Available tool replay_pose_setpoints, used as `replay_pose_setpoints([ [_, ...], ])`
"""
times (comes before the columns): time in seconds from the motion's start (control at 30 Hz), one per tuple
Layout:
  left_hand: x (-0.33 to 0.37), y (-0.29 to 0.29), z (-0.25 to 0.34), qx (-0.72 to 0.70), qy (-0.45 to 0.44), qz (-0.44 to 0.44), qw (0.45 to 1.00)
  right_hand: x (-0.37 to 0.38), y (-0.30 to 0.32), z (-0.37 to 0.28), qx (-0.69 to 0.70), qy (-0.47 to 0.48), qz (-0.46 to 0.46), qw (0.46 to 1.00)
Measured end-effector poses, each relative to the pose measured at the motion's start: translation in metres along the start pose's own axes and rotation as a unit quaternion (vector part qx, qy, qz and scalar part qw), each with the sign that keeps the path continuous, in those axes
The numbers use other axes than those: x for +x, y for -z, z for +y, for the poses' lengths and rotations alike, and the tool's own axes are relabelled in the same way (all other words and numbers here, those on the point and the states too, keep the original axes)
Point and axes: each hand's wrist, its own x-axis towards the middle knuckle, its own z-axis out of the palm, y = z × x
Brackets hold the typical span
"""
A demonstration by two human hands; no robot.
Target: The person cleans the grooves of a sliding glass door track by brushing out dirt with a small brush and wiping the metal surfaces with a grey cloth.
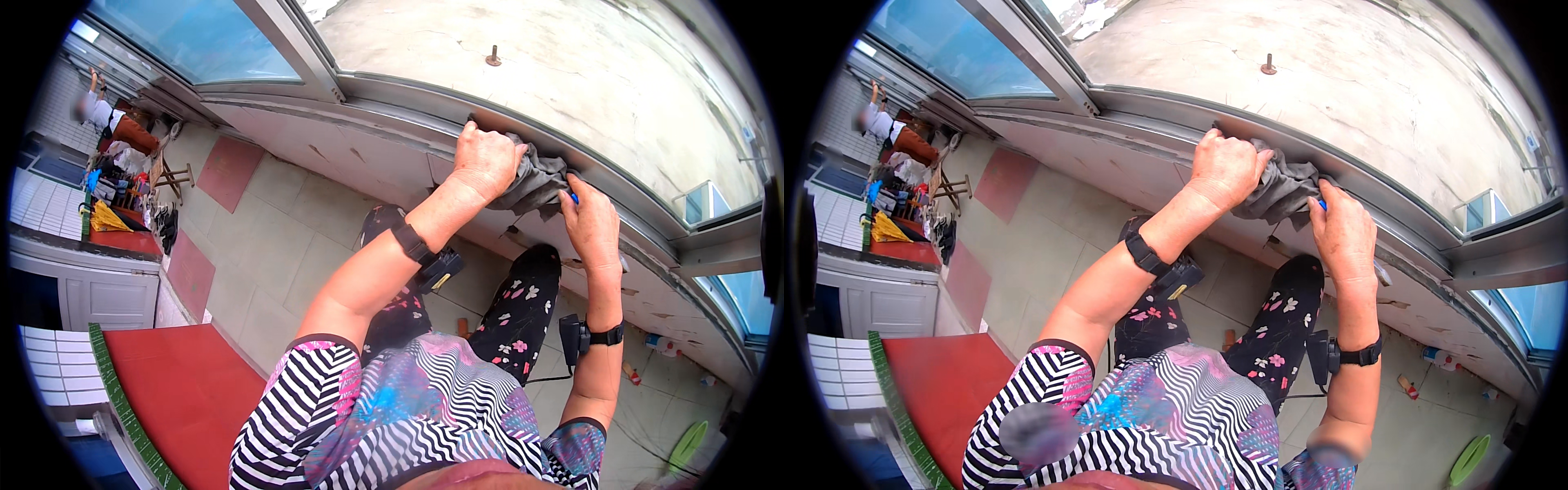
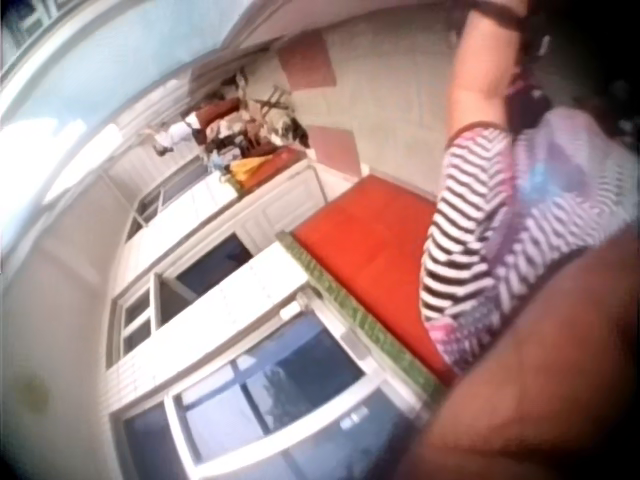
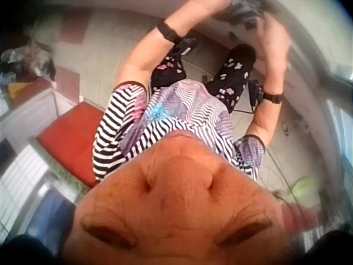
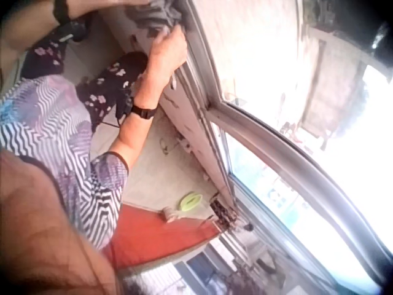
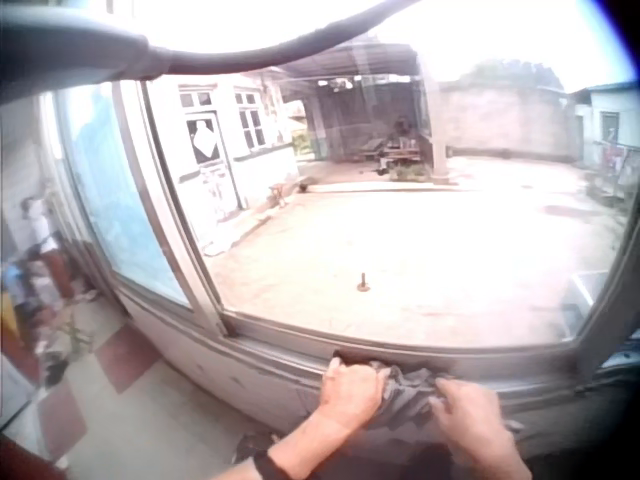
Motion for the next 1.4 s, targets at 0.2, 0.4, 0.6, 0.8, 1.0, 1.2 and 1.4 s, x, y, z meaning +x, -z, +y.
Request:
replay_pose_setpoints([
  [0.2,0.006,-0.010,0.069,-0.107,-0.051,0.020,0.993,-0.017,0.014,0.036,-0.015,-0.067,0.022,0.997],
  [0.4,0.015,-0.012,0.108,-0.216,-0.029,-0.005,0.976,-0.032,0.034,0.068,-0.065,-0.125,0.043,0.989],
  [0.6,0.011,-0.015,0.077,-0.174,-0.059,0.038,0.982,-0.043,0.048,0.089,-0.069,-0.157,0.064,0.983],
  [0.8,0.005,-0.013,0.060,-0.154,-0.119,0.201,0.960,-0.041,0.037,0.096,-0.117,-0.162,0.070,0.977],
  [1.0,0.001,-0.020,0.061,-0.095,-0.151,0.074,0.981,-0.025,0.013,0.085,-0.156,-0.129,0.080,0.976],
  [1.2,-0.005,-0.014,0.057,-0.075,-0.180,0.045,0.980,0.000,-0.010,0.033,-0.119,-0.080,0.046,0.989],
  [1.4,-0.012,-0.015,0.029,-0.115,-0.171,0.043,0.978,0.015,-0.028,0.001,-0.085,-0.082,0.037,0.992],
])
